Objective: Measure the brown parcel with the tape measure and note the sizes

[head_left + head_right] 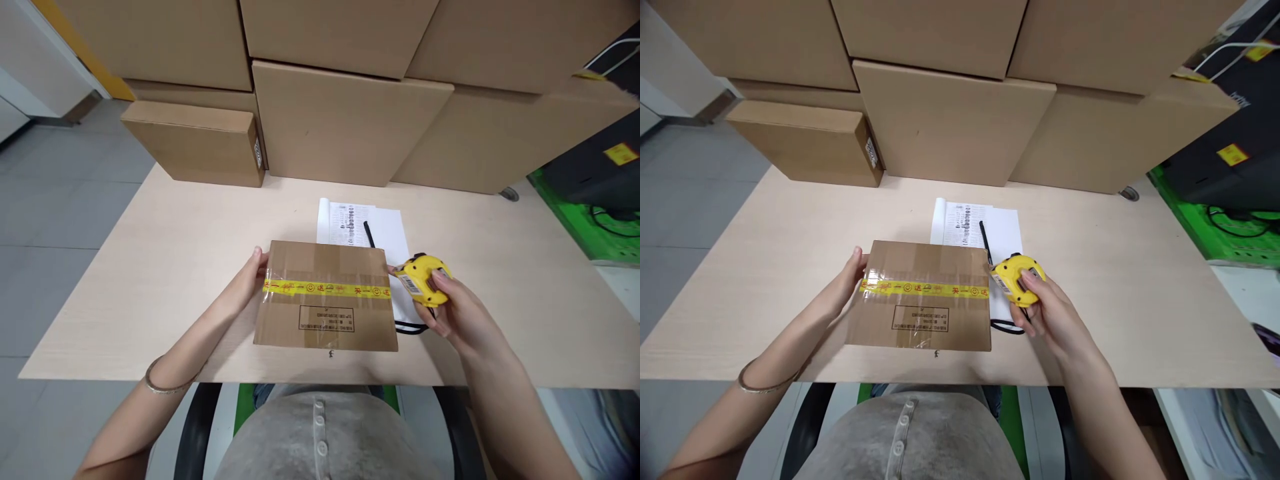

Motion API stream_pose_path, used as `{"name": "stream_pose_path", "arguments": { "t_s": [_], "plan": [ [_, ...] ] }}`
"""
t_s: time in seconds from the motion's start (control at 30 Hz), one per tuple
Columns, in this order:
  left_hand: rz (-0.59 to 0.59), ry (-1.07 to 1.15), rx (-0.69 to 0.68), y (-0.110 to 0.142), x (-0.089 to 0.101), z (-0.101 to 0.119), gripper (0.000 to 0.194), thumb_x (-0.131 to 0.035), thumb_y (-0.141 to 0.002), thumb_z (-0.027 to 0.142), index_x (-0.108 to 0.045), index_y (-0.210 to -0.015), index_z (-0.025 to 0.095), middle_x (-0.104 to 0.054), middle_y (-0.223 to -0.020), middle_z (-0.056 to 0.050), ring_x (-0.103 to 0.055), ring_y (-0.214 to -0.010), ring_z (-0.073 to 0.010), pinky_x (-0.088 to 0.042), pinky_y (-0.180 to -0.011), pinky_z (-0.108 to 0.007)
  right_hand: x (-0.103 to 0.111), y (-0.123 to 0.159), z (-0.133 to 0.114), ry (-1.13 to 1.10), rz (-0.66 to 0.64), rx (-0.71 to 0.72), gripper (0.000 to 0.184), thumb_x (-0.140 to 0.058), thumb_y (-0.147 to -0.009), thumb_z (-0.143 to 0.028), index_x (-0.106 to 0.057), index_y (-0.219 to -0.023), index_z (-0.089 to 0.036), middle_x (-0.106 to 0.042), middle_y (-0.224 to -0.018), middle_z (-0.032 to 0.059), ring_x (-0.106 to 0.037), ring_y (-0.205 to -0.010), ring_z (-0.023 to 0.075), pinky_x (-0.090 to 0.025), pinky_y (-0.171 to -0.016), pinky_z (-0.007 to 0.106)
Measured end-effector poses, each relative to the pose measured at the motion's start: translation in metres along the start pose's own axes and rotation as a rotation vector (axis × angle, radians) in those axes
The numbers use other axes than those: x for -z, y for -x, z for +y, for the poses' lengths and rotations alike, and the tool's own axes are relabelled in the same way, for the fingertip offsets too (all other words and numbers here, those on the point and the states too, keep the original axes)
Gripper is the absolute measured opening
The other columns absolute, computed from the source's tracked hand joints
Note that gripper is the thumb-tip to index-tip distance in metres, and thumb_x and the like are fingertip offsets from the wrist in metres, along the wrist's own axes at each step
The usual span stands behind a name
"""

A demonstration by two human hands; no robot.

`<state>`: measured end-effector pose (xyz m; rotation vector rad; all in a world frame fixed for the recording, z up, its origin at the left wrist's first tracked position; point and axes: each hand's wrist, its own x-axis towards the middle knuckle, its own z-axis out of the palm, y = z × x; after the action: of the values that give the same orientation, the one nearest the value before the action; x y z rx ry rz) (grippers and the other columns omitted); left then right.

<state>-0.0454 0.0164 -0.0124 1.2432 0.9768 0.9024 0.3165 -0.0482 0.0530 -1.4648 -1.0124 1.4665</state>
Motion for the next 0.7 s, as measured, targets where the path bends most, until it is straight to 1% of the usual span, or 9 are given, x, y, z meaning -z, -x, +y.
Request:
{"name": "stream_pose_path", "arguments": {
  "t_s": [0.07, 0.17, 0.27, 0.33, 0.4, 0.47, 0.5, 0.6, 0.7],
  "plan": [
    [0.012, 0.016, 0.009, 0.004, -0.005, 0.010, 0.073, -0.025, -0.104, 0.073, -0.077, -0.127, 0.026, -0.080, -0.128, -0.010, -0.064, -0.136, -0.0380, -0.054, -0.110, -0.055, -0.002, 0.014, -0.002, -0.068, 0.008, 0.027, 0.037, -0.059, -0.096, -0.056, -0.072, -0.111, -0.025, -0.082, -0.098, 0.0093, -0.046, -0.034, 0.0119, -0.030, -0.027, 0.027],
    [0.082, 0.085, -0.083, 0.012, -0.017, 0.030, 0.072, -0.023, -0.103, 0.076, -0.065, -0.144, 0.034, -0.066, -0.153, -0.004, -0.045, -0.156, -0.0359, -0.042, -0.123, -0.056, 0.000, 0.041, -0.008, -0.160, -0.026, 0.061, 0.041, -0.064, -0.093, -0.059, -0.071, -0.117, -0.027, -0.083, -0.096, 0.0093, -0.047, -0.030, 0.0124, -0.033, -0.025, 0.029],
    [0.149, 0.141, -0.262, 0.015, -0.031, 0.046, 0.070, -0.023, -0.103, 0.076, -0.062, -0.146, 0.038, -0.060, -0.160, 0.000, -0.042, -0.157, -0.0330, -0.032, -0.130, -0.053, 0.004, 0.062, -0.008, -0.188, 0.006, 0.109, 0.037, -0.074, -0.086, -0.056, -0.067, -0.112, -0.030, -0.080, -0.123, 0.0112, -0.052, -0.029, 0.0115, -0.034, -0.024, 0.030],
    [0.186, 0.160, -0.370, 0.013, -0.038, 0.048, 0.066, -0.028, -0.103, 0.076, -0.067, -0.139, 0.037, -0.062, -0.155, -0.001, -0.047, -0.152, -0.0323, -0.033, -0.130, -0.051, 0.005, 0.069, -0.004, -0.196, 0.009, 0.115, 0.038, -0.076, -0.084, -0.055, -0.063, -0.109, -0.030, -0.077, -0.131, 0.0126, -0.054, -0.031, 0.0120, -0.035, -0.024, 0.030],
    [0.212, 0.156, -0.401, 0.009, -0.038, 0.040, 0.052, -0.044, -0.102, 0.069, -0.072, -0.129, 0.035, -0.065, -0.147, -0.001, -0.051, -0.145, -0.0322, -0.038, -0.125, -0.050, 0.005, 0.069, 0.003, -0.196, -0.028, 0.065, 0.038, -0.075, -0.085, -0.054, -0.061, -0.109, -0.029, -0.078, -0.127, 0.0147, -0.056, -0.033, 0.0132, -0.036, -0.026, 0.030],
    [0.192, 0.151, -0.377, 0.005, -0.033, 0.030, 0.035, -0.063, -0.093, 0.057, -0.075, -0.118, 0.035, -0.067, -0.136, -0.001, -0.056, -0.135, -0.0321, -0.043, -0.119, -0.048, 0.007, 0.063, 0.010, -0.173, -0.020, 0.031, 0.034, -0.077, -0.085, -0.050, -0.061, -0.105, -0.028, -0.077, -0.130, 0.0149, -0.059, -0.037, 0.0137, -0.037, -0.030, 0.030],
    [0.163, 0.154, -0.368, 0.003, -0.030, 0.026, 0.033, -0.069, -0.087, 0.051, -0.075, -0.115, 0.035, -0.067, -0.132, -0.001, -0.057, -0.131, -0.0322, -0.045, -0.117, -0.048, 0.010, 0.059, 0.012, -0.156, 0.000, 0.042, 0.032, -0.078, -0.085, -0.048, -0.061, -0.104, -0.028, -0.076, -0.133, 0.0135, -0.059, -0.038, 0.0128, -0.037, -0.032, 0.029],
    [0.077, 0.127, -0.391, 0.002, -0.021, 0.021, 0.044, -0.073, -0.077, 0.045, -0.074, -0.120, 0.033, -0.063, -0.138, -0.003, -0.053, -0.132, -0.0349, -0.045, -0.115, -0.051, 0.021, 0.042, 0.012, -0.100, 0.045, 0.212, 0.036, -0.081, -0.080, -0.049, -0.062, -0.105, -0.031, -0.082, -0.117, 0.0097, -0.056, -0.038, 0.0133, -0.029, -0.031, 0.027],
    [0.056, 0.091, -0.416, 0.000, -0.020, 0.024, 0.052, -0.065, -0.083, 0.055, -0.072, -0.128, 0.031, -0.056, -0.154, -0.004, -0.042, -0.146, -0.0384, -0.037, -0.123, -0.054, 0.026, 0.025, -0.006, 0.020, 0.078, 0.430, 0.047, -0.076, -0.084, -0.056, -0.060, -0.124, -0.037, -0.083, -0.098, 0.0078, -0.069, -0.053, 0.0230, -0.023, -0.029, 0.026]
  ]
}}
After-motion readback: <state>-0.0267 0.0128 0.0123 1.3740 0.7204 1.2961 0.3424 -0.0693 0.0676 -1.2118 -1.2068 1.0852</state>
